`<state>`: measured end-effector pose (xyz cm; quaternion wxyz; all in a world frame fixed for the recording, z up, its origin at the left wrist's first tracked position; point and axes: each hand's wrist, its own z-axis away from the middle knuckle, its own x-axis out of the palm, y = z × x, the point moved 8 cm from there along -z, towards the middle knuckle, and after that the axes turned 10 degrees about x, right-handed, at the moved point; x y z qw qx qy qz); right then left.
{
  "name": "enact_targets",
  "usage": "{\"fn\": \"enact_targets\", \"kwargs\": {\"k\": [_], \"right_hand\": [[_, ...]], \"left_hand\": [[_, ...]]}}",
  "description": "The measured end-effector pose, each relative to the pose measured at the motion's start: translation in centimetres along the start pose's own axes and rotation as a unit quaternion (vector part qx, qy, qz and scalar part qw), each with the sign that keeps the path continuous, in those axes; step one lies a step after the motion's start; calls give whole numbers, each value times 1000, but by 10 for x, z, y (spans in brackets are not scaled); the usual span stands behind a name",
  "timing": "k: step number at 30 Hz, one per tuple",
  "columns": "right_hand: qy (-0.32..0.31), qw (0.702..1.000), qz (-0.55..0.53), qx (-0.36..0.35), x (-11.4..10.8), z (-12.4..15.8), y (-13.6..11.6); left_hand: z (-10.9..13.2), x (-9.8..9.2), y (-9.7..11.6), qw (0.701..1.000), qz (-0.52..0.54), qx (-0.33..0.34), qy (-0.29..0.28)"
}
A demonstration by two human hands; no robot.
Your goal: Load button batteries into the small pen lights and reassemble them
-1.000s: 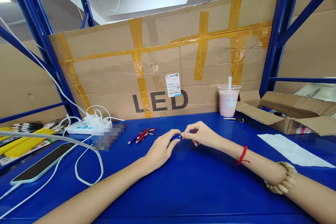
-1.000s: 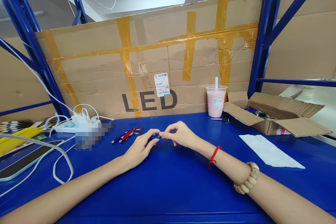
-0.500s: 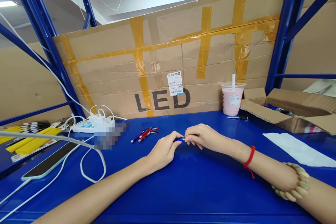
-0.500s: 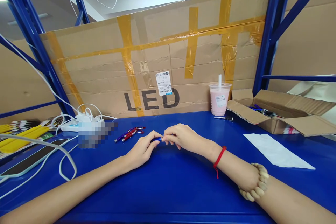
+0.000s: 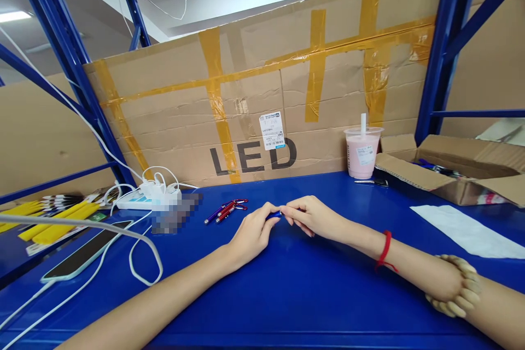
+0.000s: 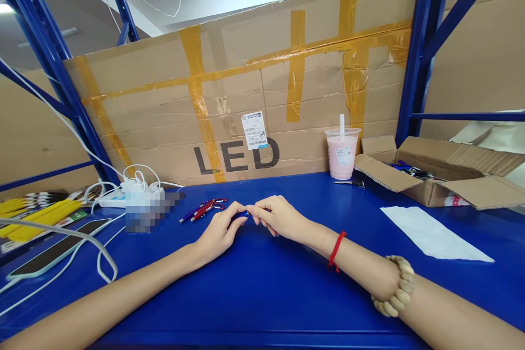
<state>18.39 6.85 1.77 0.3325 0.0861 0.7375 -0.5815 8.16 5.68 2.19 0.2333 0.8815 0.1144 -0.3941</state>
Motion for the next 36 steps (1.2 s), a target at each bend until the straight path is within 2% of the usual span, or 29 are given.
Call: {"fn": "enact_targets", "kwargs": {"k": [3,11,17,28,36], "right_hand": [[21,1000,-3,14,-1,-1,1],[10,1000,-20,7,-2,-5,3],[35,998,53,-12,-4,-2,1],[72,984,160,-39,-9,2,-6],[91,974,192,-78,-10,3,-13]], "left_hand": [[-1,0,-3,1000,-6,-12,2],[-2,-4,0,1000,1,-9,15],[-4,-4,5,999,-16,25,12],[-4,-2,5,1000,-1,16,-1],[-4,1,2,999,-39,-7,-28]]}}
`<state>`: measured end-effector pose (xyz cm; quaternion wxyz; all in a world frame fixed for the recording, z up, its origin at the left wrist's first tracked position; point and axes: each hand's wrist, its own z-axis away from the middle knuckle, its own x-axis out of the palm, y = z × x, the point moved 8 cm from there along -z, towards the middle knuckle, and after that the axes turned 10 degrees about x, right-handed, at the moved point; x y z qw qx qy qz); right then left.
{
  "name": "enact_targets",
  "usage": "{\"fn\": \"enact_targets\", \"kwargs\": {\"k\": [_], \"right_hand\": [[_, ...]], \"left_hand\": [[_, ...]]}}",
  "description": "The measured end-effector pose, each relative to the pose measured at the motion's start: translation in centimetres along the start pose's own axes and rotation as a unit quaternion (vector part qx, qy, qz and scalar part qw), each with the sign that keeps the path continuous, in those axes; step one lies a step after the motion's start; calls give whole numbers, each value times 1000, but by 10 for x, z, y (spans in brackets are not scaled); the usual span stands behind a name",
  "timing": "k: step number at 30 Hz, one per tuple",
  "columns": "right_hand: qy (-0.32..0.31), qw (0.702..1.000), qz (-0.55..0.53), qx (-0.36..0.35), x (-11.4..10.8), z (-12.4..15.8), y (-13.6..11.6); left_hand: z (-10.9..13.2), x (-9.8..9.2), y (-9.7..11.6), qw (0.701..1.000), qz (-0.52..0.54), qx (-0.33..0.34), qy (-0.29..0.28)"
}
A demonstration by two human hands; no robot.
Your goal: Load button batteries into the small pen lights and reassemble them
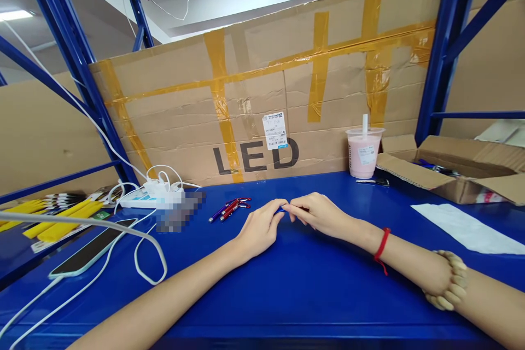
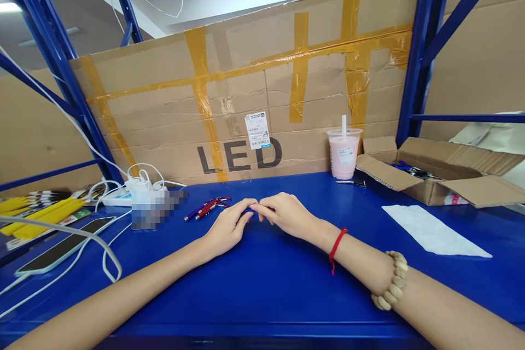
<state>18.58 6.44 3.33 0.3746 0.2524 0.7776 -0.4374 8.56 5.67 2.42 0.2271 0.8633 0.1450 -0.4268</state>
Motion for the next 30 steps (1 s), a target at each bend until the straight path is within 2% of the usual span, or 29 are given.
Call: {"fn": "enact_targets", "kwargs": {"k": [8,10,13,18,30], "right_hand": [[92,987,70,-108,-11,9,-21],[126,983,71,-117,-16,10,-23],[164,981,57,-93,-23,9,-18],[155,985,30,-71,-26,5,-8],[139,982,42,-124,-26,6,-5]], "left_hand": [[1,-2,-7,999,15,-35,12],[2,-1,-9,999,13,-41,16],[3,0,-12,999,3,-45,16],[2,1,-12,999,5,-41,5],[2,3,-9,999,10,-39,-12]]}}
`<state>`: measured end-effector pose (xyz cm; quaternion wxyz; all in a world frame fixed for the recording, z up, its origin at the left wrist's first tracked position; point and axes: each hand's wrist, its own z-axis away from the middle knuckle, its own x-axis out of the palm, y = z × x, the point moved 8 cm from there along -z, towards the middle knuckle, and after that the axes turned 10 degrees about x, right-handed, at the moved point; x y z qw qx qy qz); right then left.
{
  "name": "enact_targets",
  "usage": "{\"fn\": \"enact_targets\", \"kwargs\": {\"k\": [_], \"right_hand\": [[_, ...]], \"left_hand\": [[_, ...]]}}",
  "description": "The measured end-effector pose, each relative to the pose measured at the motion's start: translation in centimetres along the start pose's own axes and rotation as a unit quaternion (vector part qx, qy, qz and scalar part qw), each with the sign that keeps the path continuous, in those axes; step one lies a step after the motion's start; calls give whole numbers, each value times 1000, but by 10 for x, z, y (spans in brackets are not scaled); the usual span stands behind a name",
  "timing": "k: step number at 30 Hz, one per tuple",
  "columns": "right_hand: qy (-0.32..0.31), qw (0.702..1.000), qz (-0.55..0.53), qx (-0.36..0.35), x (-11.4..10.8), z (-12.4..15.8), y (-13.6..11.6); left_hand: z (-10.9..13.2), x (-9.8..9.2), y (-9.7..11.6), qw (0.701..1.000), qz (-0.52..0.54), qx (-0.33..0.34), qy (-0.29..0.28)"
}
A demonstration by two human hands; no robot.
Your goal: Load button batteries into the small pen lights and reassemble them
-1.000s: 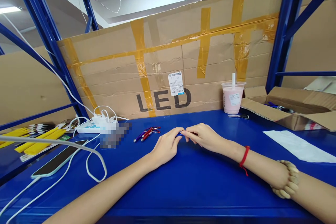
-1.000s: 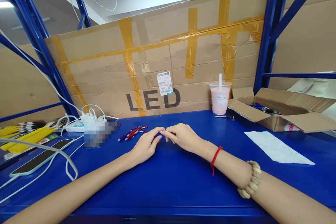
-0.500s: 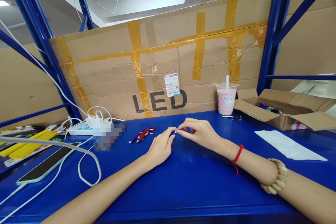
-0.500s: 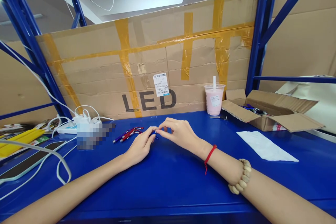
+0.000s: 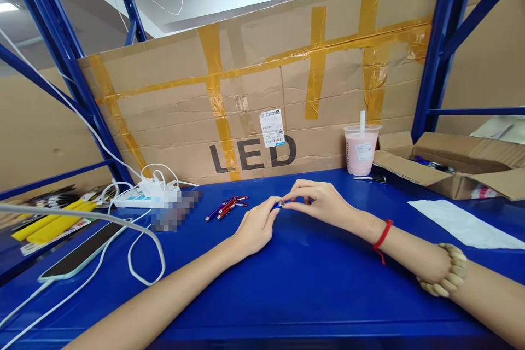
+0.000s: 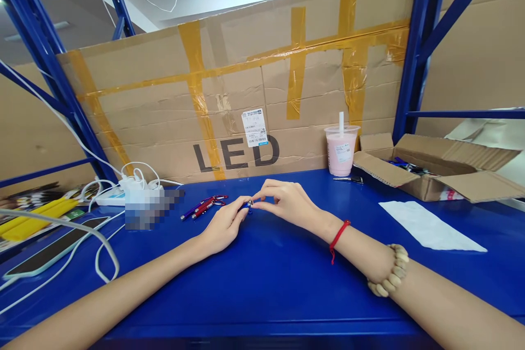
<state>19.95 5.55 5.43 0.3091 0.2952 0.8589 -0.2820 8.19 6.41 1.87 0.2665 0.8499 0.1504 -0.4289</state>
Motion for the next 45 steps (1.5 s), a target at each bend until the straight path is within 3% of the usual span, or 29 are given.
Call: {"fn": "enact_targets", "kwargs": {"k": [27,35,45], "right_hand": [[13,998,-58,-10,2,-2,-4],[-24,991,-118,62,9,-5,2],[-70,944,-245,208,23,-4,20]], "left_hand": [[2,-1,3,998,50,26,-9],[4,-2,7,998,50,27,-14],[2,-2,7,997,66,29,-8]]}}
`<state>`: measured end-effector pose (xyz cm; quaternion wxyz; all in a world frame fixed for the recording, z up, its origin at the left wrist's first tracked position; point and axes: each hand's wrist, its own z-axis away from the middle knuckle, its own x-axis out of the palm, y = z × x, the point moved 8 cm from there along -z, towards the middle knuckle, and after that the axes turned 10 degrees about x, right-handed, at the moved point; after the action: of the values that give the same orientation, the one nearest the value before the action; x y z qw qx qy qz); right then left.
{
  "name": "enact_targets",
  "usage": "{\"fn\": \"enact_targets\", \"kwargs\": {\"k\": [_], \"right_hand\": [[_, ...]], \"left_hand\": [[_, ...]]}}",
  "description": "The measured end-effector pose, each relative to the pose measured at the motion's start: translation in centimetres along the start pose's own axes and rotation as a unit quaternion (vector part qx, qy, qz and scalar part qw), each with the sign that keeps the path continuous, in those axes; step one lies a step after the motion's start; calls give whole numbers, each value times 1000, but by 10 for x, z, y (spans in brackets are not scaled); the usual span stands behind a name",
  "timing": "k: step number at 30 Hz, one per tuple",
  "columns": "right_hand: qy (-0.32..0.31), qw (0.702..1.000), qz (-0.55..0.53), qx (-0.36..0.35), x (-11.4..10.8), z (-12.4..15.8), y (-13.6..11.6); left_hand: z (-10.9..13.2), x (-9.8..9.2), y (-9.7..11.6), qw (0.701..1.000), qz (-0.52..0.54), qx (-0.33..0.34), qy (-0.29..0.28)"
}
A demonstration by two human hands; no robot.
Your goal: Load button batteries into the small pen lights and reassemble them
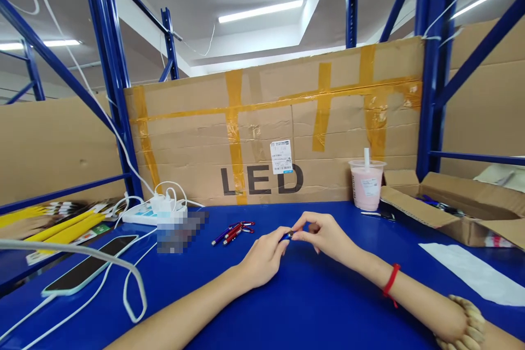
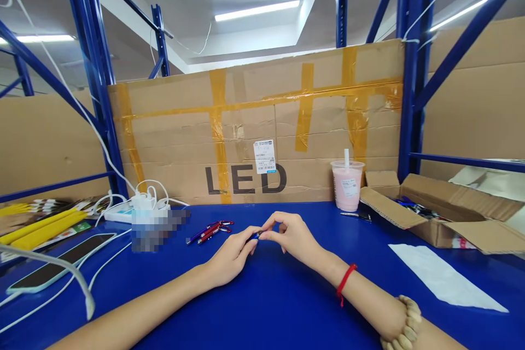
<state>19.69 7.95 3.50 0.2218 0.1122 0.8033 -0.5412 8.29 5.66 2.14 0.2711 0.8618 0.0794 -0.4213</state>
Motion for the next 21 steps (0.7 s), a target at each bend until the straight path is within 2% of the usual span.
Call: {"fn": "enact_targets", "kwargs": {"k": [4,7,21], "right_hand": [[-26,995,-79,61,7,-3,10],[-36,991,-102,80,8,-3,10],[-52,993,-66,85,7,-3,16]], "left_hand": [[-1,1,0,1000,5,8,-1],[-2,2,0,1000,8,10,-4],[-3,6,0,1000,2,10,-27]]}}
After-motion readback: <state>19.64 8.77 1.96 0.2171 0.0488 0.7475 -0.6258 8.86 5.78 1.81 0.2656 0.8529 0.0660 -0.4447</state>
